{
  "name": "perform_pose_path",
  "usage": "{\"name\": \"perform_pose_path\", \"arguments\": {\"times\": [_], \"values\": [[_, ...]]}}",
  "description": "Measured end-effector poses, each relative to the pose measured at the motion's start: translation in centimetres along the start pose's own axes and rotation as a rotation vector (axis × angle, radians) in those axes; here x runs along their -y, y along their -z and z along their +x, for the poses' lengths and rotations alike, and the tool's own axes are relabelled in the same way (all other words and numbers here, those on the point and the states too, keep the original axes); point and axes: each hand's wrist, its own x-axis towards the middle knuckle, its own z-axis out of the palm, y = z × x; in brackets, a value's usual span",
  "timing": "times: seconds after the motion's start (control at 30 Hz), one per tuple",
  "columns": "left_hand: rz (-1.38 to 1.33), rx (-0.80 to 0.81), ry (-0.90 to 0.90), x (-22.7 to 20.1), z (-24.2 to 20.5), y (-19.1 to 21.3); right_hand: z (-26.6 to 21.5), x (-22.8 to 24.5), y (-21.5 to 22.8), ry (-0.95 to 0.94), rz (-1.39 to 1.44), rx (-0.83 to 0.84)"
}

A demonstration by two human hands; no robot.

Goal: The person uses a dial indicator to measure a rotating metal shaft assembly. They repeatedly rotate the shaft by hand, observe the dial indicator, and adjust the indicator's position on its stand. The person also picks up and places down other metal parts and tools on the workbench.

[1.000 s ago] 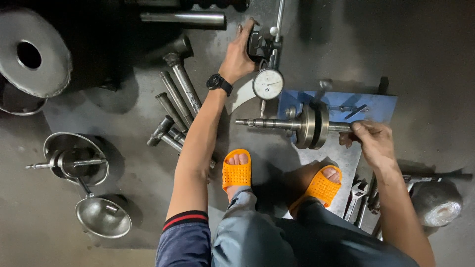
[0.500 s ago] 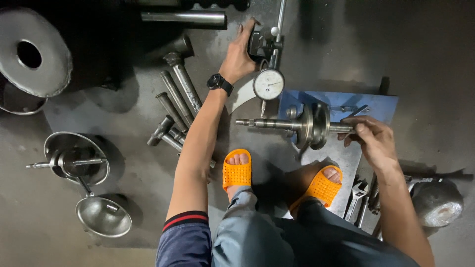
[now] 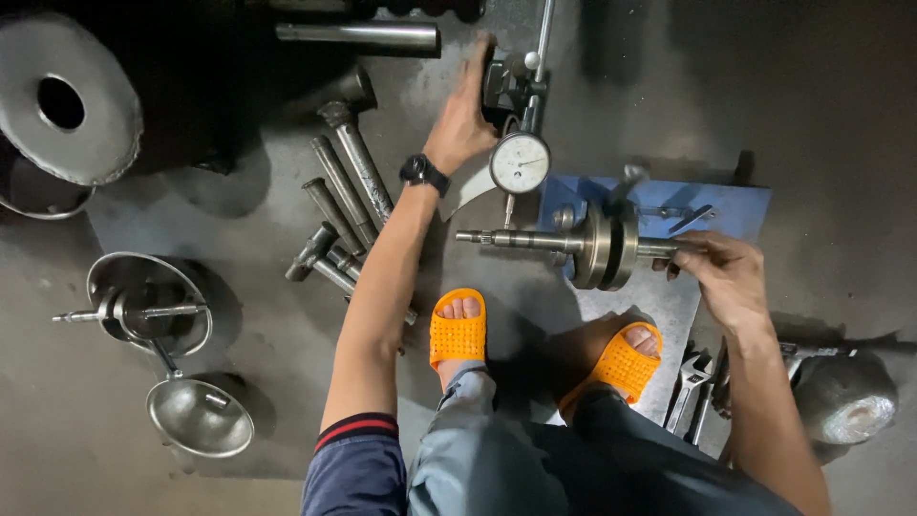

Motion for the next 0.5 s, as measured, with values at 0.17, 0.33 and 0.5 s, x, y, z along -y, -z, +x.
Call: {"name": "perform_pose_path", "arguments": {"times": [0.17,0.33,0.5], "values": [[0.087,-0.33,0.104,-6.9,-6.3,-2.0,-0.3,2.9,-0.6,-0.092,-0.043,-0.035],[-0.026,-0.535,0.178,-13.2,-13.8,-5.5,0.2,1.8,-0.4,0.083,0.363,0.104],[-0.293,-0.21,0.506,-16.7,-19.1,-7.5,0.3,1.7,-0.5,0.182,0.408,0.132]]}}
